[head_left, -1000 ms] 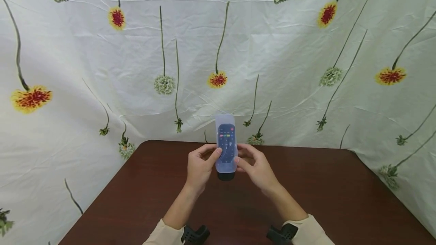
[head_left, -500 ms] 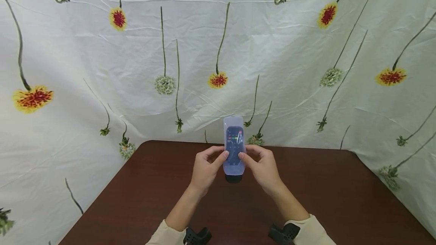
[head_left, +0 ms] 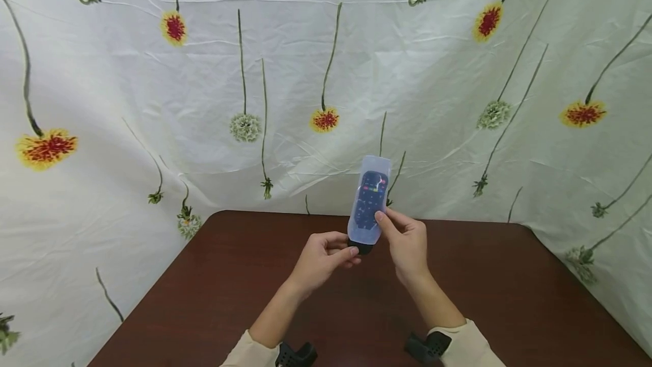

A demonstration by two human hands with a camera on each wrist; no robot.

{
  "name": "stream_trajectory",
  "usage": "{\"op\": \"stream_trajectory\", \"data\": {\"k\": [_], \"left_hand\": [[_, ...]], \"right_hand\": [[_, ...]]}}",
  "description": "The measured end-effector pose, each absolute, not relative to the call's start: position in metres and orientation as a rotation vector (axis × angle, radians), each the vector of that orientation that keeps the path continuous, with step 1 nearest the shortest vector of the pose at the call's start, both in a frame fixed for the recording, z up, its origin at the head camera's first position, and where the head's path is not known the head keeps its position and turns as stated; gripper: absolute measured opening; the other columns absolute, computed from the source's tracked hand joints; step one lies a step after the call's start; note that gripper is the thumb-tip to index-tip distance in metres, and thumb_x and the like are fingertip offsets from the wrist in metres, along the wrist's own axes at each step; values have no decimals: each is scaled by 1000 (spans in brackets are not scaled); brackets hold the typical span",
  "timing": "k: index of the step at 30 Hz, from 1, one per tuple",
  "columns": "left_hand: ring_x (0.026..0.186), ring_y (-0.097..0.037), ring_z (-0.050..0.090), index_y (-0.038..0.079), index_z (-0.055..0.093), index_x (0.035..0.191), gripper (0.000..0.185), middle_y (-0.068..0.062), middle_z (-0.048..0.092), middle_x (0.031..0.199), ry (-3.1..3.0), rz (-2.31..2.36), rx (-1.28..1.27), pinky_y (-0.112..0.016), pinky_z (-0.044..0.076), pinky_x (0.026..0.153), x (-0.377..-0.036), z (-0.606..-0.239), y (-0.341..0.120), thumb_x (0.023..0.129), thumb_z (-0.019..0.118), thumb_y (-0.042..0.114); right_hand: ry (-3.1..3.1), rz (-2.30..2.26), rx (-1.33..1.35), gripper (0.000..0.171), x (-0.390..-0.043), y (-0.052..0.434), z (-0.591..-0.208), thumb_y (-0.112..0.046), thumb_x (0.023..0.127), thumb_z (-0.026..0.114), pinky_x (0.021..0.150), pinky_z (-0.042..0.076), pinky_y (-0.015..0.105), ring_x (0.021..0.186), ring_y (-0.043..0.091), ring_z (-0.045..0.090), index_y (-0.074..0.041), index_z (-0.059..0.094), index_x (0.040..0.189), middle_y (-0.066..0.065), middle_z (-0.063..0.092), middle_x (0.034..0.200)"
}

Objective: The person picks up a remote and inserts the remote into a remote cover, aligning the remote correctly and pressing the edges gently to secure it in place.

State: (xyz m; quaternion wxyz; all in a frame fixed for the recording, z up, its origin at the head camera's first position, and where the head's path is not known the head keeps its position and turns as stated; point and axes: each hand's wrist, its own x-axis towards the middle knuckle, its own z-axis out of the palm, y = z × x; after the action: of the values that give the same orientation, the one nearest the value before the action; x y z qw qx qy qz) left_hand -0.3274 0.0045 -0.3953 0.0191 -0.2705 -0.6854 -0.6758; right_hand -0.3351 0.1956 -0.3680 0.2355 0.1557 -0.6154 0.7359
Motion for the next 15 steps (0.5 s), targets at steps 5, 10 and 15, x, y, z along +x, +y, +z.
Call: {"op": "stream_trajectory", "data": {"k": [5, 10, 15], "left_hand": [[92, -52, 70, -14, 67, 120, 25, -22, 74, 102, -2062, -2143, -821, -38, 61, 78, -325, -395, 9, 97, 69, -4], [86, -42, 74, -13, 68, 117, 23, -22, 74, 98, -2043, -2138, -784, -36, 61, 76, -322, -393, 11, 96, 69, -4], [81, -28, 76, -15, 67, 116, 23, -23, 74, 98, -2026, -2159, -768, -37, 61, 76, -323, -394, 10, 96, 69, -6]], "right_hand": [[-1705, 2048, 423, 28, -333, 193, -368, -5, 102, 66, 88, 56, 27, 105, 14, 68, 15, 67, 123, 27, 69, 120], [-1773, 2007, 406, 30, -332, 192, -371, -9, 104, 65, 89, 54, 24, 106, 14, 67, 12, 68, 124, 24, 70, 120], [-1820, 1978, 410, 30, -332, 189, -373, -11, 103, 66, 86, 54, 24, 105, 16, 67, 11, 69, 124, 22, 71, 119]]}}
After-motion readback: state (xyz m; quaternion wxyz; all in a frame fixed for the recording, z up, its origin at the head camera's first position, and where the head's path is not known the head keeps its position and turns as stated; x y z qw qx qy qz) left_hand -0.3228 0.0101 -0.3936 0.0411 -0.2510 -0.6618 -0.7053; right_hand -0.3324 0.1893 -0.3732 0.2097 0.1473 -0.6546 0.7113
